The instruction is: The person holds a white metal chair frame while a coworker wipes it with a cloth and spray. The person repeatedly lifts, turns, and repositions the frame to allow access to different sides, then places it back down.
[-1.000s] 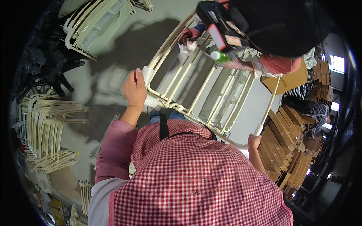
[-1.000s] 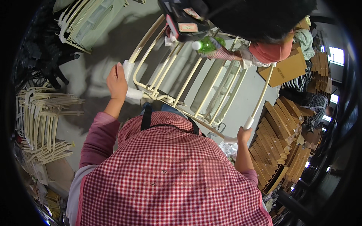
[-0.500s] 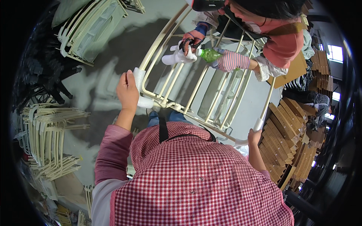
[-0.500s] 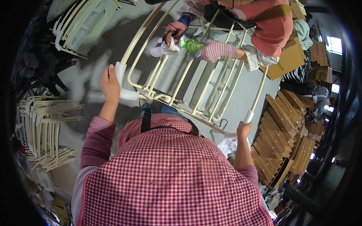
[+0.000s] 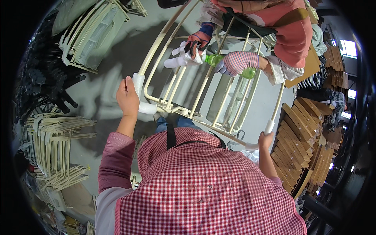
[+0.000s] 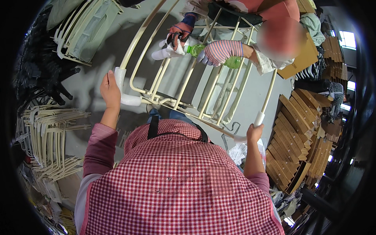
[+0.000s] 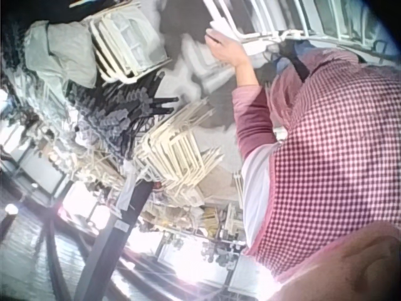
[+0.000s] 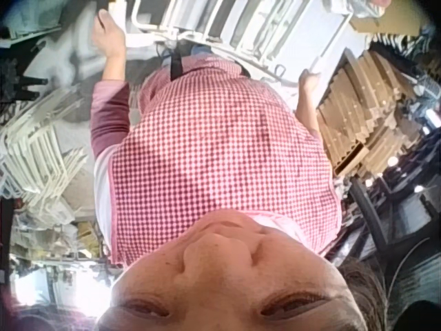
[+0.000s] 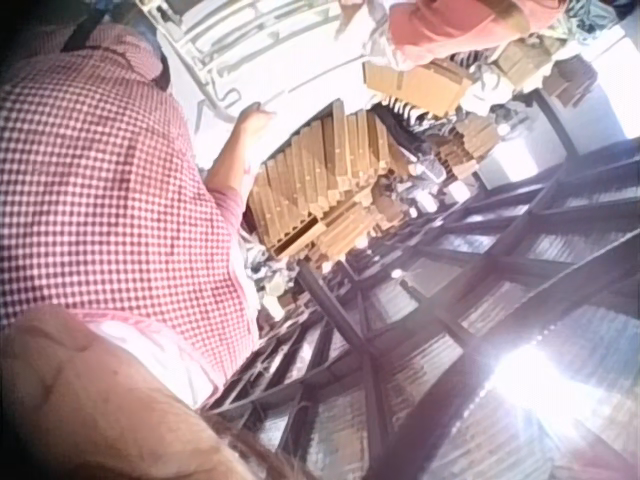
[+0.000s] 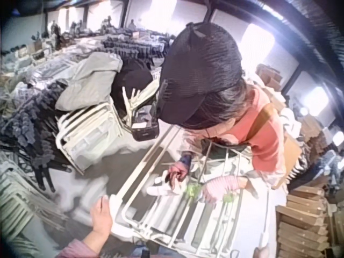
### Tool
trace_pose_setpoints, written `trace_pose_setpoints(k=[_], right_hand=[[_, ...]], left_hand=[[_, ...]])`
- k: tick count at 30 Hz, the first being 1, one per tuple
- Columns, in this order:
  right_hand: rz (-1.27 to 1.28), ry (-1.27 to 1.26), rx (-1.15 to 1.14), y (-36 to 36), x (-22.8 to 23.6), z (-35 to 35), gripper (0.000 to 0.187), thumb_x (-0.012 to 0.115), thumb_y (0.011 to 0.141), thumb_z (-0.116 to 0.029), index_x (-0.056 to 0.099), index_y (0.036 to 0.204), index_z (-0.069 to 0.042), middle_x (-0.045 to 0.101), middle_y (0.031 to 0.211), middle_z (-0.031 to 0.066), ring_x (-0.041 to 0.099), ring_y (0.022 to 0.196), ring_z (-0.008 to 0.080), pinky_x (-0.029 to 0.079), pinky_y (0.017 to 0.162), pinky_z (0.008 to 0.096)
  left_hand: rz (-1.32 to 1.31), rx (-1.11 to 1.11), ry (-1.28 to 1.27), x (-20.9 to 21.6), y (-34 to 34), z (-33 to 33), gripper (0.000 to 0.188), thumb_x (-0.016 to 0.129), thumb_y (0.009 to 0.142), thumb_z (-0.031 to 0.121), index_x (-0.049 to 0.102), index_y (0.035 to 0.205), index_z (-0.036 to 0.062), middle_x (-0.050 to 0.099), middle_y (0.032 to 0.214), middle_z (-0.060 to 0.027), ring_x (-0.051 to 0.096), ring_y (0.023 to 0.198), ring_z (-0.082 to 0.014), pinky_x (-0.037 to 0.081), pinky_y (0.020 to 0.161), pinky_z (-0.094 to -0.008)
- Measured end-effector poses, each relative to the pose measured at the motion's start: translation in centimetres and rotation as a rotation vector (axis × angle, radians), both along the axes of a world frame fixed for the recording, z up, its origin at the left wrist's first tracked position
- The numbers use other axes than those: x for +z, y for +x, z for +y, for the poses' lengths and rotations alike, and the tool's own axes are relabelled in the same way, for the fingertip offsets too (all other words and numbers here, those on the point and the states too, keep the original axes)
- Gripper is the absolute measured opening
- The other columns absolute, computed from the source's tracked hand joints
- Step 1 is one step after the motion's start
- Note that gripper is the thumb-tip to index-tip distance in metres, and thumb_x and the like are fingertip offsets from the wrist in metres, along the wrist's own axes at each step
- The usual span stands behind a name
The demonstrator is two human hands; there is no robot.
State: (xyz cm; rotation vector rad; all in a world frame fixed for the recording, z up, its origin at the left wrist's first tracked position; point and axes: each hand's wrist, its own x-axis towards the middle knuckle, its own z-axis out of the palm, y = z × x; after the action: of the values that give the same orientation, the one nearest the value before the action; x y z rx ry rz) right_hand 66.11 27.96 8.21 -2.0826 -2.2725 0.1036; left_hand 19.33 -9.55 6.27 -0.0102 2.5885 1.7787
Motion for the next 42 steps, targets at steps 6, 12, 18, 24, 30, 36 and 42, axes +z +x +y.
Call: trace_pose_setpoints(k=[6, 12, 18, 24, 30, 36, 42], right_hand=[[0.031, 0.015, 0.017, -0.3, 0.2, -0.2, 0.037, 0.065, 0.082, -0.014, 0.043, 0.107, 0.004, 0.063, 0.097, 0.0285, 0.062, 0.092, 0.0463, 0.049, 0.081, 0.0488], [0.062, 0.0, -0.017, -0.9, 0.7, -0.8, 0.037, 0.064, 0.082, -0.013, 0.043, 0.109, 0.003, 0.063, 0.098, 0.0291, 0.061, 0.094, 0.0467, 0.048, 0.082, 0.0494], [0.067, 0.007, -0.038, -1.4, 1.0, -1.1, 0.037, 0.063, 0.083, -0.013, 0.043, 0.109, 0.003, 0.063, 0.099, 0.0287, 0.061, 0.094, 0.0465, 0.048, 0.083, 0.0493], [0.057, 0.02, -0.034, -1.3, 0.9, -1.1, 0.038, 0.064, 0.082, -0.013, 0.043, 0.109, 0.002, 0.063, 0.1, 0.0281, 0.061, 0.095, 0.0463, 0.048, 0.084, 0.0493], [0.03, 0.022, -0.054, -1.4, 0.8, -1.2, 0.038, 0.064, 0.081, -0.014, 0.044, 0.11, 0.001, 0.063, 0.099, 0.0274, 0.062, 0.095, 0.0456, 0.048, 0.083, 0.049], [0.028, 0.034, -0.052, -1.8, 1.0, -1.6, 0.037, 0.062, 0.081, -0.015, 0.044, 0.109, 0.001, 0.064, 0.099, 0.0267, 0.062, 0.094, 0.0446, 0.048, 0.083, 0.0489], [0.028, 0.051, -0.063, -1.9, 1.0, -1.6, 0.035, 0.06, 0.081, -0.014, 0.045, 0.108, 0.001, 0.064, 0.099, 0.027, 0.062, 0.094, 0.0449, 0.048, 0.083, 0.0488]], left_hand=[[-0.009, -0.004, 0.041, 0.3, 0.1, 0.2, 0.036, 0.049, 0.098, 0.026, 0.051, 0.076, -0.0031, 0.043, 0.061, -0.0098, 0.036, 0.058, -0.0174, 0.033, 0.055, -0.0352], [0.014, -0.004, -0.063, 0.4, -0.1, 0.1, 0.036, 0.049, 0.098, 0.026, 0.051, 0.075, -0.0031, 0.044, 0.062, -0.012, 0.037, 0.058, -0.0201, 0.033, 0.055, -0.0364], [0.058, -0.013, -0.057, 0.2, 0.0, -0.1, 0.037, 0.049, 0.097, 0.026, 0.052, 0.075, -0.0031, 0.045, 0.06, -0.0137, 0.037, 0.056, -0.0232, 0.033, 0.055, -0.0384], [0.056, 0.006, -0.033, 0.4, 0.1, -0.1, 0.037, 0.049, 0.097, 0.027, 0.054, 0.076, -0.0026, 0.048, 0.06, -0.0139, 0.038, 0.055, -0.0233, 0.034, 0.055, -0.0382], [0.03, 0.015, -0.027, 0.5, 0.2, -0.1, 0.037, 0.048, 0.097, 0.028, 0.054, 0.079, -0.0031, 0.049, 0.062, -0.0146, 0.039, 0.057, -0.0238, 0.035, 0.056, -0.0378], [0.007, 0.036, -0.032, 0.1, 0.1, -0.2, 0.035, 0.048, 0.097, 0.026, 0.053, 0.078, -0.0032, 0.047, 0.062, -0.014, 0.038, 0.058, -0.0222, 0.035, 0.056, -0.0367], [-0.054, 0.041, 0.08, -1.0, 0.0, -0.2, 0.035, 0.049, 0.097, 0.024, 0.052, 0.076, -0.0036, 0.044, 0.061, -0.0124, 0.035, 0.058, -0.0213, 0.034, 0.056, -0.0361]])
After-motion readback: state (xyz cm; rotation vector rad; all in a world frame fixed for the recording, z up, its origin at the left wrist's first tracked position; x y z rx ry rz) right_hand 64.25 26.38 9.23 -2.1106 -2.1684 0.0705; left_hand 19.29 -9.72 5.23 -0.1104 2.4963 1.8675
